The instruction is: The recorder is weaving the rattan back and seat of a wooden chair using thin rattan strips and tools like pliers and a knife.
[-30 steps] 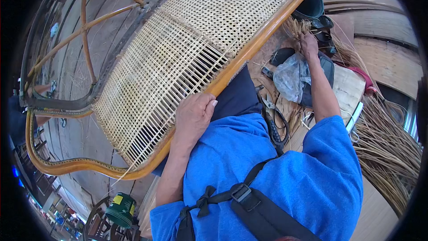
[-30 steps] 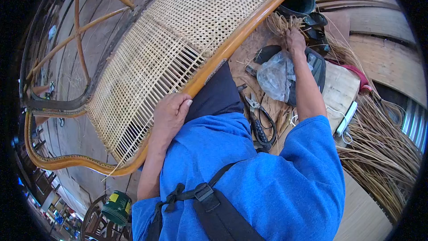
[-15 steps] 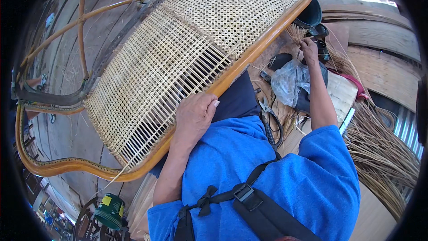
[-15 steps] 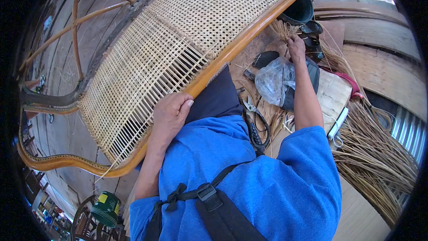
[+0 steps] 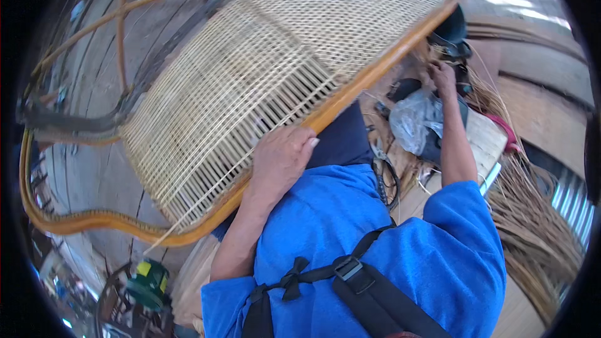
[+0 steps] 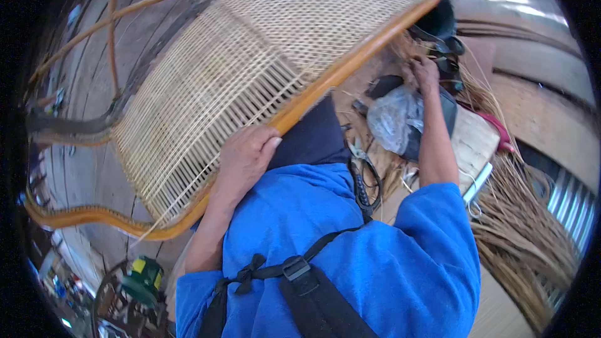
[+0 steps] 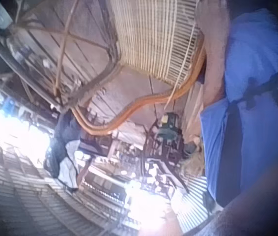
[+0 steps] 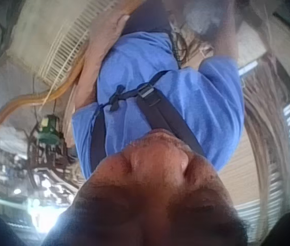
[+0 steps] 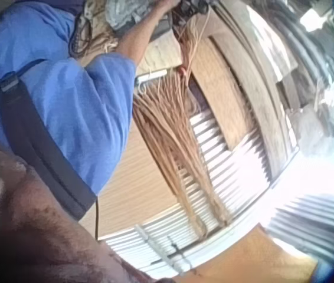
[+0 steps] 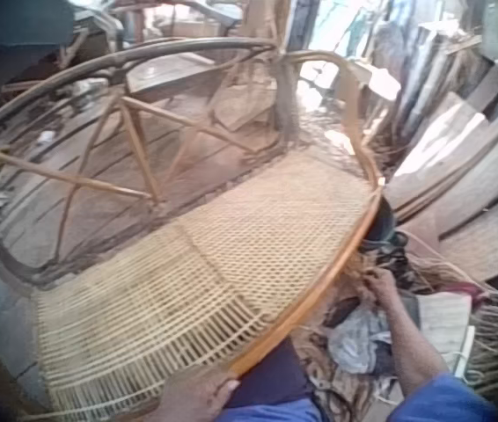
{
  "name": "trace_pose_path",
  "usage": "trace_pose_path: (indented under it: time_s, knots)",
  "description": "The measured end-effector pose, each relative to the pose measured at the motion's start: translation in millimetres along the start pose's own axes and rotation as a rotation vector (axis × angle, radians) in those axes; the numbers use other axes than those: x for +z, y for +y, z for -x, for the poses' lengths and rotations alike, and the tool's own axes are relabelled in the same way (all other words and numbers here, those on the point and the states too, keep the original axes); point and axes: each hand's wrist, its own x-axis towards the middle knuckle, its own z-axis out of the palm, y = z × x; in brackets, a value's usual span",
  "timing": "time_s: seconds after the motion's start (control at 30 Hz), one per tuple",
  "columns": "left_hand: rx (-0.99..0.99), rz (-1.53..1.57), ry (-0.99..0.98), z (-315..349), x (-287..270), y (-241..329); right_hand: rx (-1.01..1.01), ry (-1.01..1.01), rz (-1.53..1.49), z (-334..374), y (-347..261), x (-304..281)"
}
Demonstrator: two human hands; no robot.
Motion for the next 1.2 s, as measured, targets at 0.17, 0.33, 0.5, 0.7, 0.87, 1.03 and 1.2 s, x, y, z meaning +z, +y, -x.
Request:
trace_pose_path:
  time_s: [0.17,0.33,0.5,0.7,0.87,1.03,1.2]
  knots:
    - [0.061,-0.069,0.046,-1,7,1,-0.027,-0.034,0.030,-1,2,-19]
    - [0.080,-0.179,0.127,-9,-5,-3,-0.149,0.179,0.321,13,-17,-18]
    - [0.110,-0.166,0.133,-4,11,-25,-0.407,0.461,0.683,40,-59,-28]
    - [-0.006,0.061,0.008,5,4,-34,-0.330,0.029,0.007,142,-208,3]
    - [-0.371,1.422,0.157,12,-47,-31,-0.843,-0.698,-0.789,272,-411,28]
    - [-0.707,1.799,0.847,41,-77,35,-0.925,-0.468,-0.790,242,-458,22]
    - [-0.221,1.261,0.541,134,-104,-15,-0.597,-0.306,-0.875,180,-453,-19]
